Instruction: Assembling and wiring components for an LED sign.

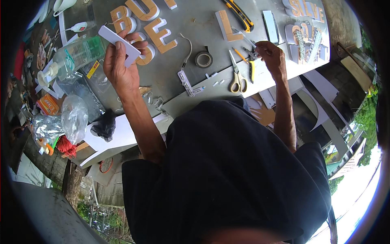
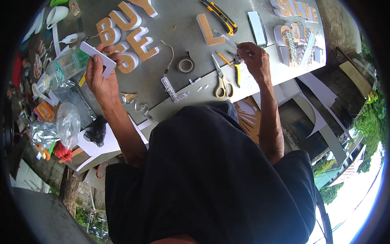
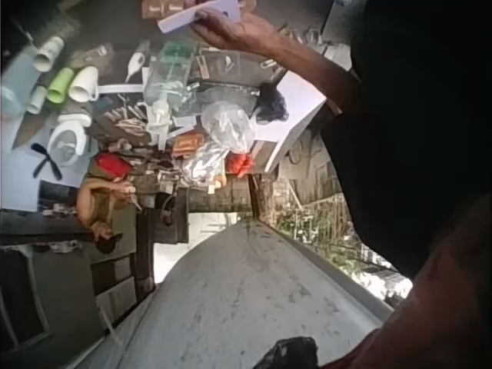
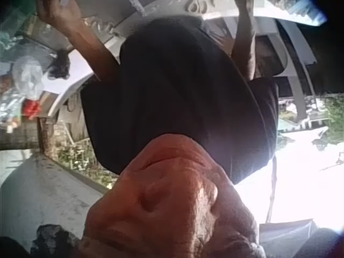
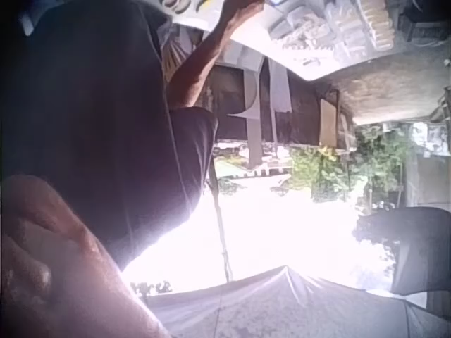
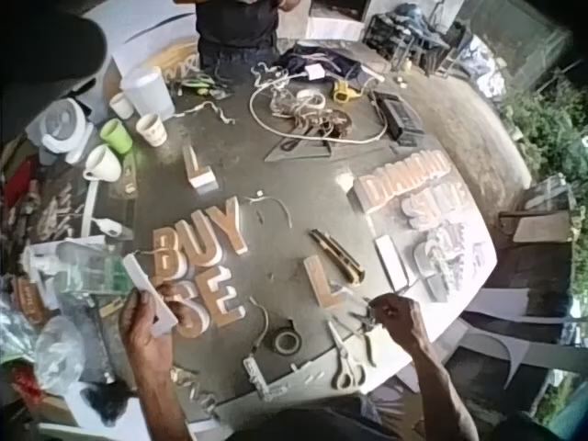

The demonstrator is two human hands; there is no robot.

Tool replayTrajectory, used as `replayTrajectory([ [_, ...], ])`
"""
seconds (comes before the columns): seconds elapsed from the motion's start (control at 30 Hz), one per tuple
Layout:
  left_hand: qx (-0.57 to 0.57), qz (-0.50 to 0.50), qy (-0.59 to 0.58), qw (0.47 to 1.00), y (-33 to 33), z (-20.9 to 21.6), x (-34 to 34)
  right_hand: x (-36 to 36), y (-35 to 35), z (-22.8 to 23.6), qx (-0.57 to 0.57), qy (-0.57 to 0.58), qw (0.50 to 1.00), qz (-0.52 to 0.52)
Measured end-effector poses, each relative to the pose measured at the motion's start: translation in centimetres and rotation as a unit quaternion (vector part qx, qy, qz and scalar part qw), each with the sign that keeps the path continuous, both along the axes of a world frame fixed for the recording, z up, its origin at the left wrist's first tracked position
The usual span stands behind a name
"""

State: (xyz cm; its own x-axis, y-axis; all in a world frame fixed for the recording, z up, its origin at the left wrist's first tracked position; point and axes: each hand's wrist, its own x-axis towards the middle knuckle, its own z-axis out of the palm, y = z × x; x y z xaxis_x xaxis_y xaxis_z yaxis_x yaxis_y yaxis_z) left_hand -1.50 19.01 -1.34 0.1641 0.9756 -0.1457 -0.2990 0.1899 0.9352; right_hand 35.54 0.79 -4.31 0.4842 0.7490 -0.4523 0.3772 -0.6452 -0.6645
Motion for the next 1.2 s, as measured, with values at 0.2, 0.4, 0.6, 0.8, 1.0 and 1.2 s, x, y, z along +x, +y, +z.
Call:
replayTrajectory([
  [0.2,0.023,0.002,0.036,0.999,-1.6,1.4,-1.4,-3.3,-2.5,-0.9,-0.035,0.030,0.999,0.019],
  [0.4,0.026,0.004,0.024,0.999,-3.8,2.4,-3.7,-2.8,-5.1,-3.5,0.056,-0.151,0.986,0.032],
  [0.6,-0.044,-0.041,-0.010,0.998,-6.0,2.0,-1.0,-4.7,-3.8,-7.3,0.099,-0.341,0.912,0.205],
  [0.8,-0.055,-0.076,-0.011,0.996,-7.9,2.3,1.3,-5.1,-3.3,-5.4,0.100,-0.279,0.945,0.136],
  [1.0,-0.029,-0.096,-0.007,0.995,-8.8,2.2,2.0,-9.0,0.1,5.8,0.280,0.365,0.888,-0.026],
  [1.2,-0.031,-0.131,-0.007,0.991,-9.6,3.5,2.9,-14.3,3.9,10.2,0.316,0.347,0.879,0.089],
])
